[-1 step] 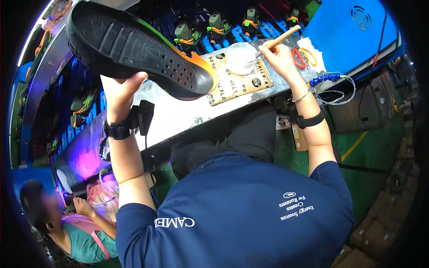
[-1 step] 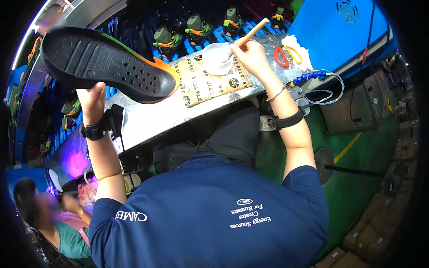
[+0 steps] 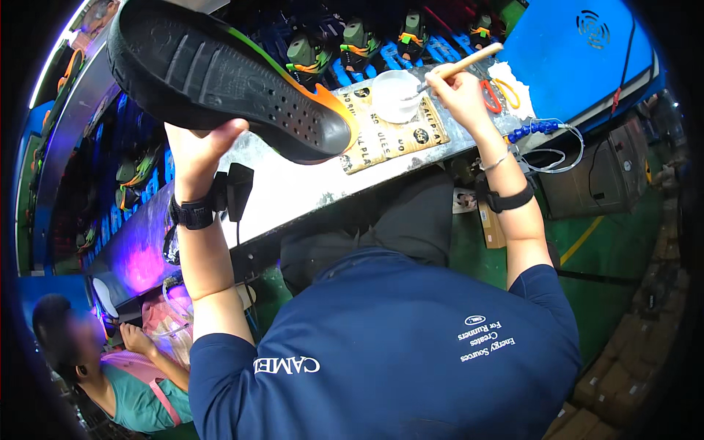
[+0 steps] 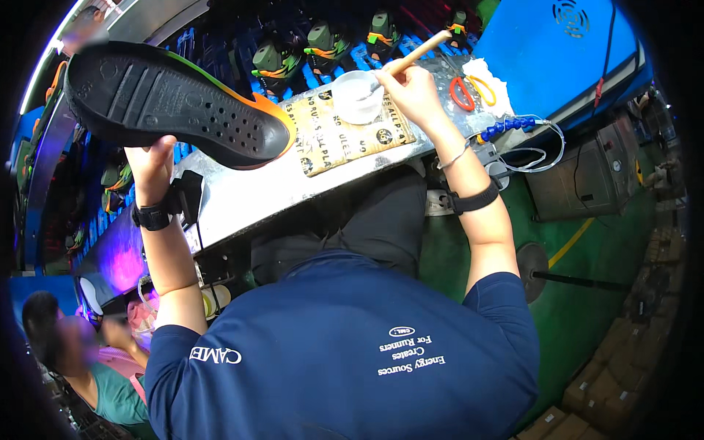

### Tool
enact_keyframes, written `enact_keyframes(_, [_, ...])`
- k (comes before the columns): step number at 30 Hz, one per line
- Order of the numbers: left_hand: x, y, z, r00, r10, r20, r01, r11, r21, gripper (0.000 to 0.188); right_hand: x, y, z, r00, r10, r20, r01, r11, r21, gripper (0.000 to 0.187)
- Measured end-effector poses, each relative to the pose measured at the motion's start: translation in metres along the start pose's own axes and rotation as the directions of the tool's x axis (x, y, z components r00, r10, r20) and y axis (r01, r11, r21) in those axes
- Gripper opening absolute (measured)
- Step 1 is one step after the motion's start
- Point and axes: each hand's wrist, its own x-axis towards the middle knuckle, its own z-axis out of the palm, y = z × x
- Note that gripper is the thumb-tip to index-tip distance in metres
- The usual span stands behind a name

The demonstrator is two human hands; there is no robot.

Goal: Apply adhesive to the edges of shoe soles using a brush and place them on a conveyor.

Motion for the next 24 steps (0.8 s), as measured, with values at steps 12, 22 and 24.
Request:
enact_keyframes(12, [0.011, 0.015, 0.011, 0.911, 0.119, 0.394, -0.286, 0.871, 0.399, 0.063, -0.028, -0.081, 0.029, 0.918, -0.361, 0.164, 0.301, 0.905, 0.301, 0.007])
enact_keyframes(22, [0.012, 0.021, 0.028, 0.955, 0.115, 0.272, -0.245, 0.821, 0.515, 0.055, -0.043, -0.087, 0.031, 0.921, -0.361, 0.145, 0.304, 0.902, 0.307, 0.007])
enact_keyframes(24, [0.011, 0.023, 0.030, 0.960, 0.107, 0.258, -0.232, 0.823, 0.519, 0.055, -0.045, -0.090, 0.032, 0.923, -0.355, 0.149, 0.297, 0.903, 0.309, 0.008])
